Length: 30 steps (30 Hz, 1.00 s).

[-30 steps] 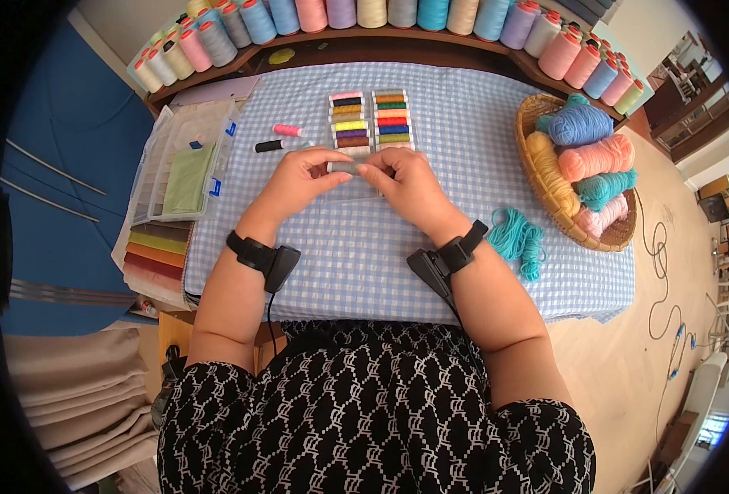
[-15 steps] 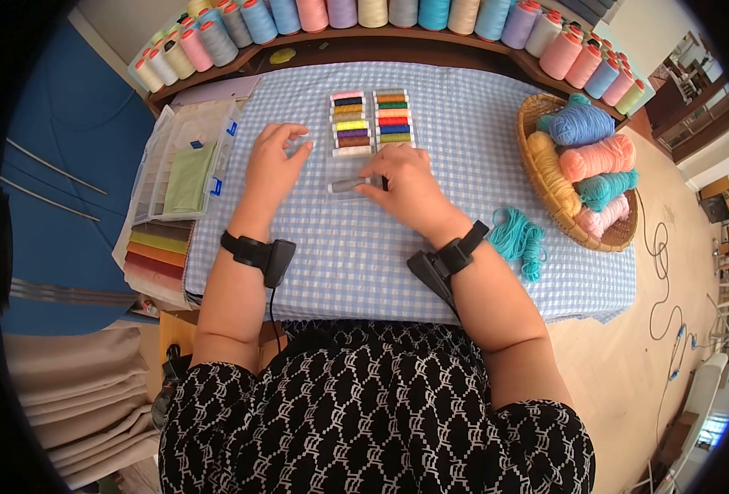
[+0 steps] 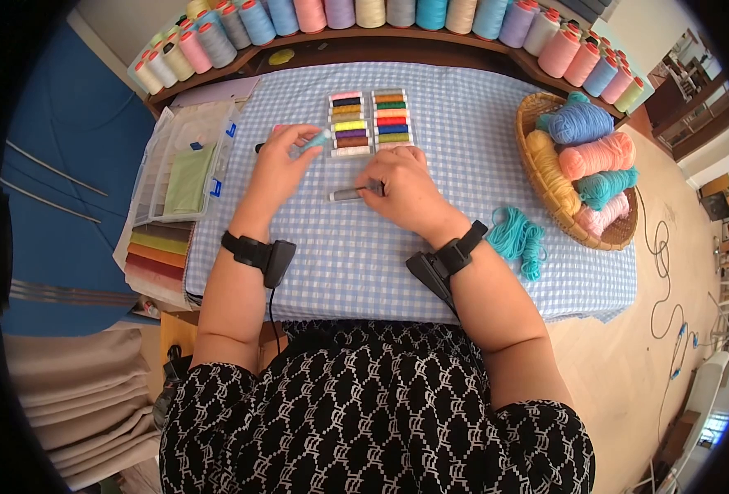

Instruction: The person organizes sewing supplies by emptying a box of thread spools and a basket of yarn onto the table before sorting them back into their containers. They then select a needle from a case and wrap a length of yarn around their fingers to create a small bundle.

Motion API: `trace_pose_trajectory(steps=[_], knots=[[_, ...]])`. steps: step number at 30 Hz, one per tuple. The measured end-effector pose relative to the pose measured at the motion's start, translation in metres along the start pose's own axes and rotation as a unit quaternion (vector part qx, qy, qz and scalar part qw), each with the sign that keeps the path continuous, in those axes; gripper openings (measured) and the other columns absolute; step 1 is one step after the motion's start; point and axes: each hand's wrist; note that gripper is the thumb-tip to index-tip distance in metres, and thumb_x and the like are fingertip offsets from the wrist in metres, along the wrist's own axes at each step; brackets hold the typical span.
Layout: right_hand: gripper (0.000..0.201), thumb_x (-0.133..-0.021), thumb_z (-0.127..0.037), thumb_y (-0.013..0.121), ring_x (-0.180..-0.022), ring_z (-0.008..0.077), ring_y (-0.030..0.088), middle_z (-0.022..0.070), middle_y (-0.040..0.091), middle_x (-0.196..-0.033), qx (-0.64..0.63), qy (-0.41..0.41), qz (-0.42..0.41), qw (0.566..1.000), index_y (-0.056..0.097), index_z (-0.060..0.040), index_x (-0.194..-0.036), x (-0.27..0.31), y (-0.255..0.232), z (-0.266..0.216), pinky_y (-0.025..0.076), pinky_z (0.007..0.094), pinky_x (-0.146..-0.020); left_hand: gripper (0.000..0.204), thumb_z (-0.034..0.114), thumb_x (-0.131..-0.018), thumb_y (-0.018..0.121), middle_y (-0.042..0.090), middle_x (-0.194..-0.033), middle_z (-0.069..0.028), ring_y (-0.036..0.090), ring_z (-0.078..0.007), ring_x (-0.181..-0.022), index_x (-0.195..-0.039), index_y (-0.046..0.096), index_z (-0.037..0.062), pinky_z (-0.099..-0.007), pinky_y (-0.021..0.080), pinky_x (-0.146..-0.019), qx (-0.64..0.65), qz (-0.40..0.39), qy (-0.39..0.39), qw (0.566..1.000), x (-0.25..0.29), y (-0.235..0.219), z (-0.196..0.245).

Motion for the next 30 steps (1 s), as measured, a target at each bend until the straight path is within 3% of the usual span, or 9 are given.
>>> trace_pose_trajectory(steps=[2, 5, 11, 14, 17, 20, 23, 26, 30], knots=[[0.018, -0.078, -0.008, 0.074, -0.092, 0.0243, 0.059, 0.0033, 0.064, -0.086, -0.022, 0.052, 0.001, 0.998, 0.072, -0.0103, -0.096, -0.002, -0.004, -0.006, 0.036, 0.0399, -0.098, 0.025, 0.012, -0.083, 0.075, 0.068, -0.099, -0.011, 0.063, -0.026, -0.091, -0.106, 0.068, 0.0047, -0.0362, 0.052, -0.082, 0.061, -0.014, 0.031, 0.998, 0.002, 0.007, 0.007], [0.023, -0.079, -0.008, 0.073, -0.089, 0.0254, 0.06, 0.0043, 0.063, -0.086, -0.069, 0.064, 0.104, 0.99, 0.07, -0.0111, -0.101, -0.001, 0.006, 0.005, 0.038, 0.0396, -0.096, 0.024, 0.011, -0.082, 0.075, 0.068, -0.097, -0.0105, 0.061, -0.0249, -0.09, -0.104, 0.069, 0.0052, -0.0357, 0.051, -0.079, 0.084, -0.095, 0.03, 0.991, 0.008, 0.014, 0.016], [0.019, -0.08, -0.009, 0.073, -0.092, 0.0242, 0.059, 0.0039, 0.065, -0.088, -0.017, 0.049, 0.042, 0.998, 0.072, -0.0122, -0.098, -0.001, 0.006, 0.008, 0.037, 0.0398, -0.095, 0.016, 0.009, -0.082, 0.075, 0.069, -0.093, -0.009, 0.063, -0.0246, -0.087, -0.096, 0.07, 0.0023, -0.0344, 0.05, -0.078, 0.052, -0.212, 0.046, 0.975, 0.007, 0.016, 0.015], [0.014, -0.08, -0.009, 0.074, -0.093, 0.0233, 0.059, 0.0028, 0.067, -0.088, 0.01, 0.034, 0.02, 0.999, 0.074, -0.0121, -0.094, -0.001, 0.003, 0.005, 0.037, 0.0392, -0.095, 0.012, 0.01, -0.085, 0.072, 0.068, -0.089, -0.0108, 0.064, -0.0273, -0.084, -0.093, 0.07, 0.0019, -0.0349, 0.05, -0.078, 0.061, -0.203, 0.071, 0.975, 0.007, 0.02, 0.007], [0.011, -0.08, -0.006, 0.072, -0.093, 0.0246, 0.059, 0.0032, 0.067, -0.089, 0.015, 0.016, 0.034, 0.999, 0.073, -0.0106, -0.09, 0.0, 0.005, 0.005, 0.038, 0.0388, -0.092, 0.01, 0.01, -0.087, 0.069, 0.068, -0.093, -0.0109, 0.064, -0.0291, -0.09, -0.094, 0.07, 0.0029, -0.0366, 0.05, -0.081, 0.069, -0.153, 0.026, 0.985, 0.005, 0.011, 0.015], [0.01, -0.08, -0.006, 0.072, -0.094, 0.0241, 0.059, 0.002, 0.067, -0.089, 0.011, 0.019, 0.026, 0.999, 0.074, -0.0105, -0.089, 0.0, 0.005, 0.004, 0.037, 0.0388, -0.093, 0.014, 0.006, -0.086, 0.067, 0.067, -0.1, -0.0107, 0.063, -0.0313, -0.098, -0.099, 0.07, 0.0064, -0.0393, 0.049, -0.085, -0.082, 0.038, 0.058, 0.994, 0.002, -0.001, 0.005], [0.011, -0.081, -0.005, 0.072, -0.095, 0.0236, 0.059, 0.0008, 0.067, -0.089, 0.012, 0.016, 0.022, 1.0, 0.075, -0.0107, -0.09, 0.0, 0.005, 0.005, 0.036, 0.0385, -0.094, 0.023, 0.003, -0.084, 0.064, 0.066, -0.105, -0.0107, 0.061, -0.0341, -0.104, -0.105, 0.069, 0.0105, -0.0426, 0.048, -0.089, -0.245, 0.095, -0.007, 0.965, 0.002, -0.019, -0.022], [0.011, -0.081, -0.006, 0.073, -0.097, 0.0236, 0.058, 0.0006, 0.067, -0.091, 0.017, 0.011, 0.013, 1.0, 0.075, -0.0107, -0.091, 0.001, 0.004, 0.004, 0.036, 0.0387, -0.095, 0.029, 0.004, -0.082, 0.065, 0.064, -0.106, -0.0085, 0.061, -0.0314, -0.104, -0.108, 0.068, 0.0166, -0.0491, 0.043, -0.093, -0.308, 0.069, -0.081, 0.946, 0.005, -0.028, -0.048], [0.011, -0.082, -0.007, 0.072, -0.1, 0.024, 0.057, 0.0007, 0.066, -0.095, 0.028, -0.004, 0.011, 1.0, 0.075, -0.0109, -0.092, 0.002, 0.005, 0.005, 0.035, 0.0383, -0.095, 0.026, 0.006, -0.082, 0.066, 0.066, -0.103, -0.01, 0.063, -0.0334, -0.1, -0.106, 0.069, 0.0151, -0.047, 0.046, -0.089, -0.317, 0.0, -0.135, 0.939, 0.004, -0.033, -0.05]])
Point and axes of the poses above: each hand's wrist, its own x-axis away from the middle knuckle, its own y-axis out of the palm, z = x × y
